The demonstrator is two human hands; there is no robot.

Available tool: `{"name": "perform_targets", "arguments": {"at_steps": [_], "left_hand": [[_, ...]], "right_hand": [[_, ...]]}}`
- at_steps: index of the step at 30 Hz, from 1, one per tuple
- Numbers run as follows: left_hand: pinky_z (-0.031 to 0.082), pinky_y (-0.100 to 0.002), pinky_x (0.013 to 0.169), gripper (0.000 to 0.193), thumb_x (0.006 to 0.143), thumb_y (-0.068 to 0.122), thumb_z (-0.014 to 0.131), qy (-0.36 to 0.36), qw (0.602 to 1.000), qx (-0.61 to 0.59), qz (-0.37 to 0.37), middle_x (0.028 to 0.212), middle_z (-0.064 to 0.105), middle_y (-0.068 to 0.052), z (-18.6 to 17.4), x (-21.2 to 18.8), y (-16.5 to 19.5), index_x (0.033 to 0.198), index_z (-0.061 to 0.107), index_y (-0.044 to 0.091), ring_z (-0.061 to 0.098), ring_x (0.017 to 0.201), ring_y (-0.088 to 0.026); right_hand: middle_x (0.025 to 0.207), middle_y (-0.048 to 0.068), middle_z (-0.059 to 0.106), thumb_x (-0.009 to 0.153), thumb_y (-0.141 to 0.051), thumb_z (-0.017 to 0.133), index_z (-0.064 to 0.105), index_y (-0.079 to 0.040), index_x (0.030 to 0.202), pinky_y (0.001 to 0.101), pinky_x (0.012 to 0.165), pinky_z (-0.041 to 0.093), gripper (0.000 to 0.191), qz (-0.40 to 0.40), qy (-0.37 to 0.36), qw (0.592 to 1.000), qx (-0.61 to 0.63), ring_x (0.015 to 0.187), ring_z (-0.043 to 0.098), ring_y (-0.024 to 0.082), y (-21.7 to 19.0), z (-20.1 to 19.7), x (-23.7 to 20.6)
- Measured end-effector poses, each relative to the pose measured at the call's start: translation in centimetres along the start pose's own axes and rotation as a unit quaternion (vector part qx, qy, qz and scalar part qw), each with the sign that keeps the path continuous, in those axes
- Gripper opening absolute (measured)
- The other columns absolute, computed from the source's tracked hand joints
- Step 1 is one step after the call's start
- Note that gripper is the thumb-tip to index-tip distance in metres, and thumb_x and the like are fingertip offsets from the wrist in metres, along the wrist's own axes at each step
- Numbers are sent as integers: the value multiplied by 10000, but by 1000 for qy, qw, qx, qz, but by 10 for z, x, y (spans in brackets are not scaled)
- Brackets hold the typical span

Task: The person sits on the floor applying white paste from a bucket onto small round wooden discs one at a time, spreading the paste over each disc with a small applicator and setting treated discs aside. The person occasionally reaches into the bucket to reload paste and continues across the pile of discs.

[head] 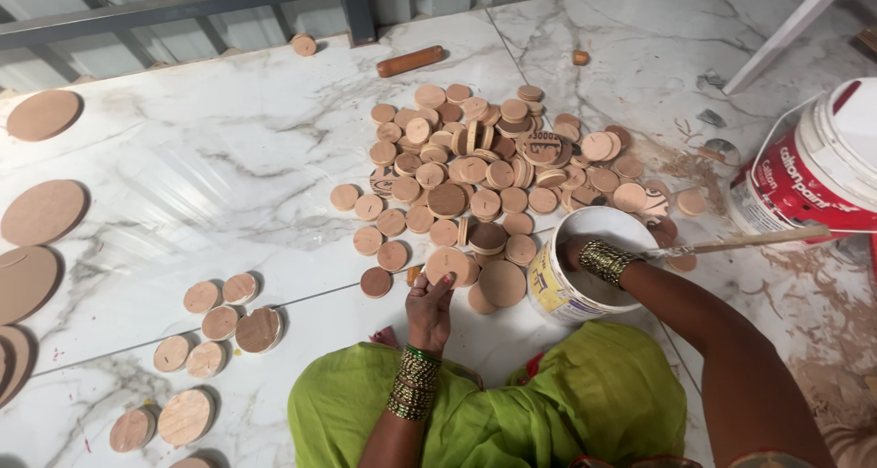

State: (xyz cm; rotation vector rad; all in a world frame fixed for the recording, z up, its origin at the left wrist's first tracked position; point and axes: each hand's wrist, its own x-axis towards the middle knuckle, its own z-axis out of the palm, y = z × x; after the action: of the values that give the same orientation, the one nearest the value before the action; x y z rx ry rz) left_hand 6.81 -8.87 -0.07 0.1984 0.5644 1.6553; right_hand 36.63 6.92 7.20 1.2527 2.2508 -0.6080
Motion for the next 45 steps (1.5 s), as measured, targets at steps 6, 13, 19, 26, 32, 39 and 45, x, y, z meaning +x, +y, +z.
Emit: {"name": "perform_targets", "arguments": {"at_steps": [6, 13, 19, 26, 32, 39, 45], "left_hand": [[535, -281, 838, 333, 840, -105, 741, 37, 986, 148, 65, 1068, 751, -69, 24, -10, 2, 1165, 694, -54, 679, 930, -123], [569, -293, 853, 387, 794, -89, 775, 30, 955, 251, 157, 1094, 753, -69, 47, -22, 16, 1172, 711, -37, 688, 963, -127], [519, -333, 854, 366, 735, 0, 876, 13, 831, 453, 323, 995, 667, -50, 52, -25, 16, 1075, 742, 7, 588, 932, -174], [447, -396, 868, 418, 649, 168, 956, 66, 719, 550, 418, 922, 636, -60, 56, -28, 18, 935, 679, 40, 586, 908, -238], [363, -410, 944, 389, 665, 226, 944, 67, 713, 559, 418, 870, 606, -44, 70, -41, 21, 989, 775, 96, 541, 912, -235], [343, -409, 975, 384, 666, 251, 941, 78, 718, 562, 403, 863, 593, -30, 81, -43, 26, 975, 768, 101, 529, 935, -222], [334, -417, 1009, 391, 651, 250, 949, 85, 701, 567, 425, 871, 653, -9, 82, -43, 25, 958, 753, 106, 549, 915, -211]], "right_hand": [[1063, 98, 744, 804, -92, 669, 700, -54, 1176, 371, 848, 523, 376, -15, 16, 999, 31, 969, 673, 233, 7, -4, -9], [1014, 96, 745, 800, -49, 667, 698, -14, 1159, 357, 782, 532, 362, -113, 160, 960, 201, 901, 669, 213, 48, -10, -47], [943, 73, 696, 920, -44, 568, 676, 41, 1116, 308, 759, 486, 240, -71, 250, 772, 580, 871, 626, 134, 60, 6, -104], [1023, 65, 703, 914, -7, 568, 646, 28, 1095, 296, 898, 508, 200, -194, 242, 696, 647, 979, 649, 134, -41, -7, -115], [1162, 51, 642, 960, 53, 489, 622, 28, 1181, 302, 994, 499, 259, -257, 365, 724, 525, 1090, 625, 154, -151, -17, -105], [1174, 116, 627, 805, 130, 474, 622, 1, 1150, 360, 995, 501, 397, -178, 579, 750, 265, 1134, 629, 306, -203, -21, -109], [1213, 121, 617, 779, 97, 483, 624, -15, 1228, 429, 984, 425, 484, -90, 599, 761, 231, 1081, 553, 351, -224, -14, -112]]}}
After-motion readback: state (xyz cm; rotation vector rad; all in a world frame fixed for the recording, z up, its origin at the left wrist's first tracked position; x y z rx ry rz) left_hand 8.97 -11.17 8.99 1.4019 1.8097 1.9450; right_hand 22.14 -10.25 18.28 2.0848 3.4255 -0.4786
